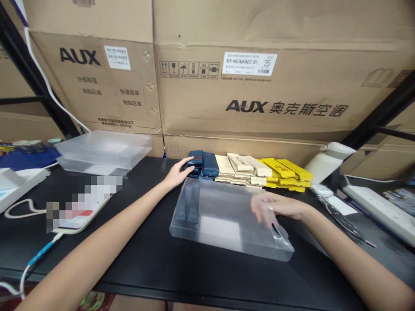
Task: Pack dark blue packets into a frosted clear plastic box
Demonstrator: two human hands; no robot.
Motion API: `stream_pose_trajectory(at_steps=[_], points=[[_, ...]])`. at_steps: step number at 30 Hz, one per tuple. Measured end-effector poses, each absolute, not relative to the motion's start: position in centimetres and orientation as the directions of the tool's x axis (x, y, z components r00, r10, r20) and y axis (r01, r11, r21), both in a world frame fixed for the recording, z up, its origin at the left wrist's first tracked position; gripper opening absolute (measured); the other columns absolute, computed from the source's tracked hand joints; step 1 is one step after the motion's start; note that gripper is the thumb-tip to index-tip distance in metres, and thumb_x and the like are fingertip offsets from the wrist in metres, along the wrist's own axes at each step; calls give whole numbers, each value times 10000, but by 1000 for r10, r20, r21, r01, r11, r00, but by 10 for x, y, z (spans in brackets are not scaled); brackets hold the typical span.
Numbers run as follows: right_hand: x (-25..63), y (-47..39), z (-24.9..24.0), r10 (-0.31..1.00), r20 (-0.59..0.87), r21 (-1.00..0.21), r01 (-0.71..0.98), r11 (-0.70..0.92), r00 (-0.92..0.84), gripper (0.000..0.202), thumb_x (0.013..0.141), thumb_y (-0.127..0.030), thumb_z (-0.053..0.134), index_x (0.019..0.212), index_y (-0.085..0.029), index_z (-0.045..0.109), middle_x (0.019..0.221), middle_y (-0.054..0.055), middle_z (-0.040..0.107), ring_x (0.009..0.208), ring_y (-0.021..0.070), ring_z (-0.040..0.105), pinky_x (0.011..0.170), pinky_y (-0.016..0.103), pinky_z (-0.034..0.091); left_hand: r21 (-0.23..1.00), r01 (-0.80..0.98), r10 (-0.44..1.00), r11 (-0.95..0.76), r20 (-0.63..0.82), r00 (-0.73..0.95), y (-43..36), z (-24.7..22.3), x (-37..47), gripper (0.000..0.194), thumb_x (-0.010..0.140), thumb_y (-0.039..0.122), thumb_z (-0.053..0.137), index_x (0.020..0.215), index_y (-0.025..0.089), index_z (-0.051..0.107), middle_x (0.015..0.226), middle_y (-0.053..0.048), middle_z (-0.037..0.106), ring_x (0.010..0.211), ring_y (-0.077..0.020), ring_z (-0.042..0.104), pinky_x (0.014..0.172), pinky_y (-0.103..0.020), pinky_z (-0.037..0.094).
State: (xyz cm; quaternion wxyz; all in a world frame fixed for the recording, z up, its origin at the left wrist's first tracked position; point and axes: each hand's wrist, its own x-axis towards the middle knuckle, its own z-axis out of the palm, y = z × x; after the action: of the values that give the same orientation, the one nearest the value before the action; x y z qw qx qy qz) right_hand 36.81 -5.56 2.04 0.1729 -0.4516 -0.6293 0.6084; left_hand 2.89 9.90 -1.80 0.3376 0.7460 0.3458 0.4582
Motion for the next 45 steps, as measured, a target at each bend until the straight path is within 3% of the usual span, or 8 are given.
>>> stream_pose_trajectory(at_steps=[5,10,22,31,37,45], points=[[363,-57,26,790,-336,-911,390,-134,-513,372,810,-515,686,836,-147,639,714,70,726,556,154,698,428,196,511,813,220,830,-540,471,298,95,-23,28,483,843,392,594,1281,187,599,1325,-88,617,1257,-266,539,1092,-407,387],[363,-57,26,783,-330,-914,387,-124,-528,445,807,-579,665,867,-139,634,727,79,730,557,153,701,430,189,509,790,240,820,-564,503,273,94,-23,27,443,850,365,589,1251,181,622,1324,-105,611,1259,-258,535,1085,-403,393],[363,-59,26,787,-390,-894,400,-201,-477,282,845,-379,661,991,-143,610,736,52,723,543,134,703,397,143,476,807,270,851,-526,501,159,88,-18,26,356,827,311,585,1154,188,656,1223,-95,656,1110,-244,620,944,-372,513],[367,-55,21,775,-376,-904,384,-187,-509,361,848,-450,667,1014,-137,598,743,60,727,550,137,713,391,129,491,813,278,857,-511,508,86,86,-17,25,381,826,331,608,1172,178,651,1151,-95,680,860,-184,693,809,-314,569],[368,-55,19,777,-350,-913,374,-161,-522,395,864,-492,643,1028,-136,595,742,56,724,542,130,709,386,127,490,834,231,859,-501,511,20,88,-18,26,386,817,326,620,1162,155,654,1154,-110,690,972,-222,685,729,-282,588],[366,-56,20,785,-361,-908,380,-174,-503,348,875,-448,644,1026,-137,598,742,53,724,539,125,708,388,120,484,855,148,864,-497,503,-6,88,-20,27,409,767,274,647,1145,117,669,1145,-130,706,981,-236,707,869,-353,588]])
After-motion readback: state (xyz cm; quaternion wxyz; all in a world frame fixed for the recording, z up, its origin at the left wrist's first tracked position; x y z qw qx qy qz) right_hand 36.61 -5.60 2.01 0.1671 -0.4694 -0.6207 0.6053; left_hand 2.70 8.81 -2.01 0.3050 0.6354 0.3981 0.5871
